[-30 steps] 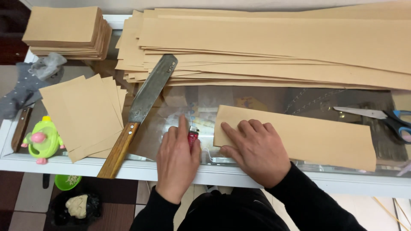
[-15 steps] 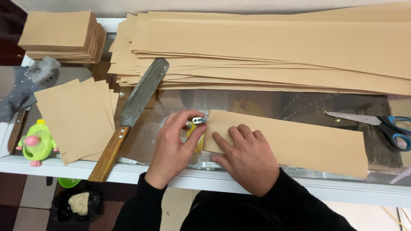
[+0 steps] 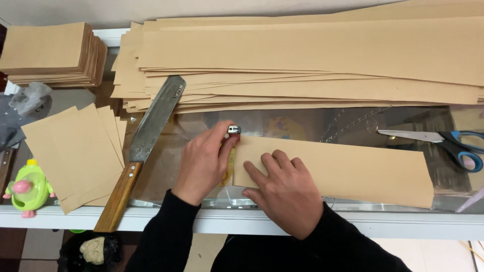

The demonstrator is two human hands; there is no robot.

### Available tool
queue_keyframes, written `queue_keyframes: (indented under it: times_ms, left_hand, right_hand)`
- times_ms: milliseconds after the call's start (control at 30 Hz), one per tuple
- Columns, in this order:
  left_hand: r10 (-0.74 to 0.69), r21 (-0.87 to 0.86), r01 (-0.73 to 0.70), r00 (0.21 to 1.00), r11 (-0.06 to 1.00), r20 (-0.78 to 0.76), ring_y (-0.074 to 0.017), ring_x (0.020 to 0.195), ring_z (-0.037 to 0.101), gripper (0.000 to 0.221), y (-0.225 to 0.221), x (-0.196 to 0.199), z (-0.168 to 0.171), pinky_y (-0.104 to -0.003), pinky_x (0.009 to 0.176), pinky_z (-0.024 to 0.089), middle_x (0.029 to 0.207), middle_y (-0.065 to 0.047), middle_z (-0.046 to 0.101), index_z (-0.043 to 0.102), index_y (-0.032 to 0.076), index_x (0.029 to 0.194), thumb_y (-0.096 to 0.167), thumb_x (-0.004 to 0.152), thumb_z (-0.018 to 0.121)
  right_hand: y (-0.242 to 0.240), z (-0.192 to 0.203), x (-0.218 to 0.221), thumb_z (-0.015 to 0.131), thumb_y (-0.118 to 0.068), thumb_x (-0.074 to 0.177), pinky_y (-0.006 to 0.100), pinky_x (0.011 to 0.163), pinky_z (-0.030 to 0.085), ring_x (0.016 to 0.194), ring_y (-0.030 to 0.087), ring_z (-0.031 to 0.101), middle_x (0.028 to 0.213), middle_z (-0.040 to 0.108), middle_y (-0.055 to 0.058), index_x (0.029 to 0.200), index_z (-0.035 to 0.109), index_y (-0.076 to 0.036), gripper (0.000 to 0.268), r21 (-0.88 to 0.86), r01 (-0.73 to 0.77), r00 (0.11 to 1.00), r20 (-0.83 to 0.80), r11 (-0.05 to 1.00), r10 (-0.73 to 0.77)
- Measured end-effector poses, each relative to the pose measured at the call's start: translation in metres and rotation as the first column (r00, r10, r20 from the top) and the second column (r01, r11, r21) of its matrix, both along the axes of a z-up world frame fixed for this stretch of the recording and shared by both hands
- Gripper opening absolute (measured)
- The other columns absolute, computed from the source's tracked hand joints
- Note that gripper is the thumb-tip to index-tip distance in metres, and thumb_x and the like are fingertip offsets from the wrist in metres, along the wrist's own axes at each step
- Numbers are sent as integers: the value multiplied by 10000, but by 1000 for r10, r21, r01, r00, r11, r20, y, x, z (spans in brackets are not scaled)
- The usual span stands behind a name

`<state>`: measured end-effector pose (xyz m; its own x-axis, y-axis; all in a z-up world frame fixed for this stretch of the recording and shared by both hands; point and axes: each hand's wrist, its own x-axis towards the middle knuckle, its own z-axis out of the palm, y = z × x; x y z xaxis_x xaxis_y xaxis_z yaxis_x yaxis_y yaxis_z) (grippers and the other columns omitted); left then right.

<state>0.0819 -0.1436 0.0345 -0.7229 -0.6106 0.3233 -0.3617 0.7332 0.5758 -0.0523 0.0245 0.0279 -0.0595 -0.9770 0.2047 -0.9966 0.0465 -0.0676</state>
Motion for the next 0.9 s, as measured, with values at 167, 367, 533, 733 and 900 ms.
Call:
queue_keyframes:
  times_ms: [167, 367, 533, 733, 900]
  left_hand:
    - [15, -21, -14, 999, 1000, 44, -258, 694, 760, 229, -16, -9, -5, -439, 620, 552, 910, -34, 826, 676, 114, 1231, 117, 1019, 764]
    - [-29, 33, 29, 1000, 999, 9, -265, 724, 780, 224, -11, -7, 3, -435, 640, 565, 947, -43, 843, 675, 112, 1247, 138, 1038, 750]
    - [-116, 127, 104, 989, 986, 90, -469, 965, 803, 240, -6, 11, -4, -582, 811, 617, 960, -195, 808, 666, 146, 1332, 179, 1098, 704]
    - [-137, 121, 121, 982, 985, 129, -436, 979, 788, 236, 15, 34, -5, -538, 832, 607, 925, -157, 786, 659, 153, 1339, 211, 1112, 683]
    - [-165, 90, 156, 981, 984, 102, -373, 928, 796, 216, 34, 58, -1, -471, 839, 618, 891, -120, 787, 677, 134, 1335, 175, 1123, 672]
  right_hand:
    - [-2, -2, -5, 681, -590, 1039, 432, 842, 509, 1090, 286, 625, 1160, 675, 99, 1414, 691, -55, 654, 19, 9, 1000, 20, 1000, -9]
    - [-3, -6, -5, 667, -413, 1050, 415, 853, 538, 1069, 281, 652, 1166, 704, 117, 1380, 653, -21, 513, -40, 47, 995, 93, 998, -43]
    - [-4, -25, -9, 561, -406, 1142, 347, 767, 594, 981, 216, 710, 869, 549, -45, 1101, 601, -238, 178, -49, 156, 986, 74, 986, -152]
    - [0, -32, -11, 612, -505, 1142, 287, 744, 581, 836, 143, 722, 752, 538, -88, 1009, 561, -296, 253, -47, 238, 970, 54, 970, -235]
    - [0, -28, -11, 613, -540, 1164, 395, 726, 624, 782, 245, 775, 733, 625, -7, 1049, 617, -253, 309, 17, 334, 935, 120, 943, -333]
